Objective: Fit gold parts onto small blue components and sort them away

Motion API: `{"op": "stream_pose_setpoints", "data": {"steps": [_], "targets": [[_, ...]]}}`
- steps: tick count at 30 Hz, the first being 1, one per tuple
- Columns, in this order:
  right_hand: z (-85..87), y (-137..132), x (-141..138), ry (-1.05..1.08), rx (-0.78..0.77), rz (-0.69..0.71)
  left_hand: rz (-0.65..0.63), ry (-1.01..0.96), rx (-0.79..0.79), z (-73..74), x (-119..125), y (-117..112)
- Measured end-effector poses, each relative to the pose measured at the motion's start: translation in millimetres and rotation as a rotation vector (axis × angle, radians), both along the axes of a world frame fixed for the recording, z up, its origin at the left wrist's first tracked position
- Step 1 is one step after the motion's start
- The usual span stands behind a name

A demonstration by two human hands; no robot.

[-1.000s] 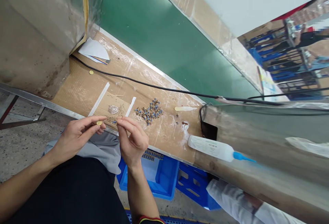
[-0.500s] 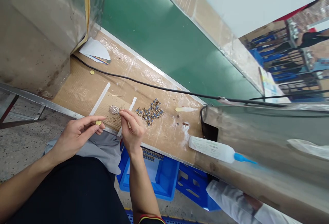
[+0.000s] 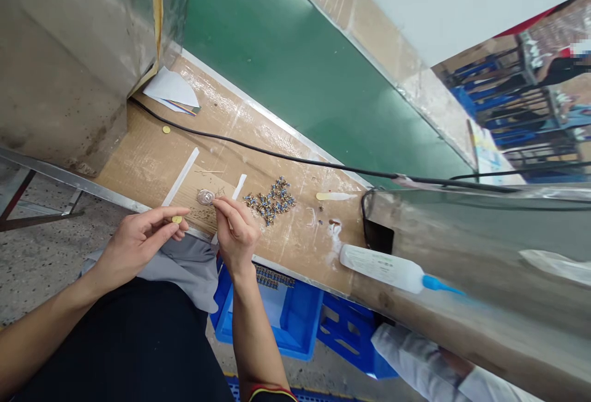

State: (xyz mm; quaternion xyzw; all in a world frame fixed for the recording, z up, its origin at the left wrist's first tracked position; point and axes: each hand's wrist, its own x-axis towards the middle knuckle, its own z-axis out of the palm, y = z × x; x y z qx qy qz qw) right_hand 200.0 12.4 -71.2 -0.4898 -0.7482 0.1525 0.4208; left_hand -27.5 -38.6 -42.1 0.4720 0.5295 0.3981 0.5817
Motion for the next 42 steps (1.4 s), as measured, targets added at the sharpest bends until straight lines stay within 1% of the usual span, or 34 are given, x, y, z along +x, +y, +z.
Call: {"op": "stream_pose_setpoints", "data": {"steps": [9, 13, 18, 23, 25, 28, 30, 32, 36, 42], "targets": [[-0.3, 1, -1, -0.015, 0.014, 0.003, 0.001, 0.002, 0.006, 1.7, 0, -1], [4.3, -2, 0, -0.007, 0.033, -0.001, 0.004, -0.007, -0.003, 1.2, 0, -1], [17.2, -10, -3, 0.018, 0.07, -0.026, -0.001, -0.014, 0.014, 0.7, 2, -1], [36.6, -22, -13, 0.087, 0.082, -0.045, -0.004, -0.018, 0.013, 2.4, 3, -3], [44.5, -28, -17, 0.122, 0.056, -0.02, -0.008, -0.019, 0.01, 4.6, 3, -4], [51.5, -35, -22, 0.148, 0.04, 0.084, -0.013, -0.016, 0.022, 8.6, 5, -4], [52.0, -37, -25, 0.145, 0.043, 0.144, -0.015, -0.013, 0.037, 11.2, 6, -5], [50.3, -37, -27, 0.146, 0.038, 0.172, -0.019, -0.012, 0.049, 13.5, 7, -6], [46.5, -36, -29, 0.154, 0.031, 0.179, -0.028, -0.002, 0.063, 16.9, 7, -7], [47.1, -36, -30, 0.14, 0.018, 0.172, -0.041, 0.008, 0.059, 20.6, 5, -8]]}}
